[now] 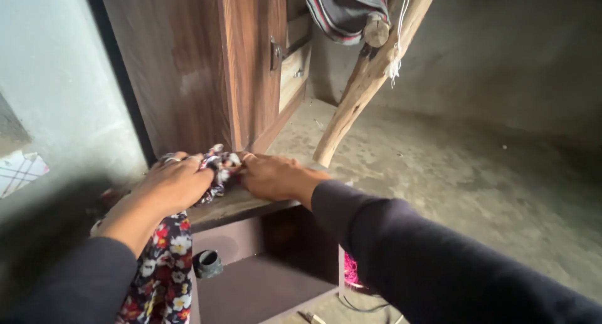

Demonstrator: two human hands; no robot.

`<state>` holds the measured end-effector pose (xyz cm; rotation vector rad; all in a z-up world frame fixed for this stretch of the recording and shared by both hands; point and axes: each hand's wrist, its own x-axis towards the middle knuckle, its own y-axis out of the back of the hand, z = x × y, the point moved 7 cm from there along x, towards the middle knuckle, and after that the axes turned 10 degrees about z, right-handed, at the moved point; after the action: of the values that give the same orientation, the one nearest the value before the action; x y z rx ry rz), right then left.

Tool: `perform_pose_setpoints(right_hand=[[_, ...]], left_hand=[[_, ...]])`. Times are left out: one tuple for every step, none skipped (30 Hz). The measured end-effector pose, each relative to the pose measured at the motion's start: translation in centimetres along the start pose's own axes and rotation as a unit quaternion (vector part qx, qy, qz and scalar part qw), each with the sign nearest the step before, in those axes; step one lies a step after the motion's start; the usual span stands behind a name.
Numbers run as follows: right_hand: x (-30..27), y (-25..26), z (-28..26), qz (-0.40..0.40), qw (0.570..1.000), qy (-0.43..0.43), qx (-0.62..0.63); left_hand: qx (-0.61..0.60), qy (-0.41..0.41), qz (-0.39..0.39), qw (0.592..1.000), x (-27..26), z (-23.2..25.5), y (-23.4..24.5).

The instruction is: The person wipes the exterior of a wooden cabinet with a floral cloth, then opens a drawer and removes several small items including a pink fluffy object and a cable. The person continues to wipe the drawer front and surrounding cabinet surfaces with the cloth.

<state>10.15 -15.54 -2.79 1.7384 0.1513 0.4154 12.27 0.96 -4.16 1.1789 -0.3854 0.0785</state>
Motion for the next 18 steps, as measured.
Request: perform_pose_setpoints(right_hand=[[-0.6, 0.7, -0.9, 0.002, 1.000, 0.002, -0.001], [-1.4, 1.1, -1.2, -0.004, 0.999, -0.040, 0.026], [-2.3, 1.5, -1.4, -0.010, 0.995, -0.083, 0.053], [-2.3, 1.5, -1.5, -0.009, 0.995, -0.083, 0.053], [-2.3, 1.5, -1.3, -0.006, 0.993, -0.097, 0.062], [-2.3, 1.4, -1.2, -0.003, 0.991, -0.111, 0.073], [-2.1, 1.4, -1.2, -0.003, 0.991, -0.112, 0.074], [-2.0, 1.4, -1.1, -0.002, 0.991, -0.115, 0.074], [-1.8, 1.3, -1.0, -0.002, 0.990, -0.117, 0.074], [-1.6, 1.2, -1.1, -0.004, 0.990, -0.116, 0.075], [-1.5, 1.2, -0.9, -0.004, 0.990, -0.128, 0.067], [-1.2, 1.3, -0.8, -0.002, 0.989, -0.139, 0.059], [-1.1, 1.4, -0.8, -0.002, 0.989, -0.137, 0.059], [-1.2, 1.5, -0.8, -0.005, 0.989, -0.138, 0.050], [-1.3, 1.5, -0.8, -0.008, 0.989, -0.140, 0.041], [-1.4, 1.4, -0.8, -0.010, 0.989, -0.139, 0.040], [-1.5, 1.4, -0.9, -0.011, 0.991, -0.130, 0.039], [-1.4, 1.6, -1.0, -0.008, 0.992, -0.121, 0.038]], left_hand=[[0.000, 0.000, 0.003, 1.000, 0.0, 0.3, 0.6], [0.025, 0.051, -0.004, 0.998, -0.2, 0.0, 1.0], [0.050, 0.102, -0.010, 0.993, -0.4, -0.4, 1.3], [0.050, 0.102, -0.010, 0.993, -0.6, 0.1, 1.6], [0.058, 0.112, -0.019, 0.992, -0.8, 0.4, 1.7], [0.068, 0.121, -0.029, 0.990, -1.1, 0.6, 1.9], [0.069, 0.120, -0.029, 0.990, -2.0, 1.4, 2.7], [0.082, 0.116, -0.035, 0.989, -2.9, 2.1, 3.3], [0.096, 0.112, -0.041, 0.988, -3.9, 2.9, 3.9], [0.097, 0.114, -0.042, 0.988, -5.0, 3.6, 4.6], [0.105, 0.114, -0.063, 0.986, -6.2, 4.3, 5.2], [0.114, 0.113, -0.082, 0.984, -7.3, 5.0, 5.8], [0.114, 0.114, -0.081, 0.983, -7.4, 4.8, 5.7], [0.114, 0.112, -0.062, 0.985, -7.5, 4.8, 5.8], [0.113, 0.110, -0.044, 0.986, -7.6, 4.8, 5.9], [0.112, 0.112, -0.045, 0.986, -6.7, 4.3, 5.5], [0.107, 0.127, -0.058, 0.985, -5.8, 3.6, 4.9], [0.102, 0.139, -0.069, 0.983, -4.7, 3.1, 4.5]])
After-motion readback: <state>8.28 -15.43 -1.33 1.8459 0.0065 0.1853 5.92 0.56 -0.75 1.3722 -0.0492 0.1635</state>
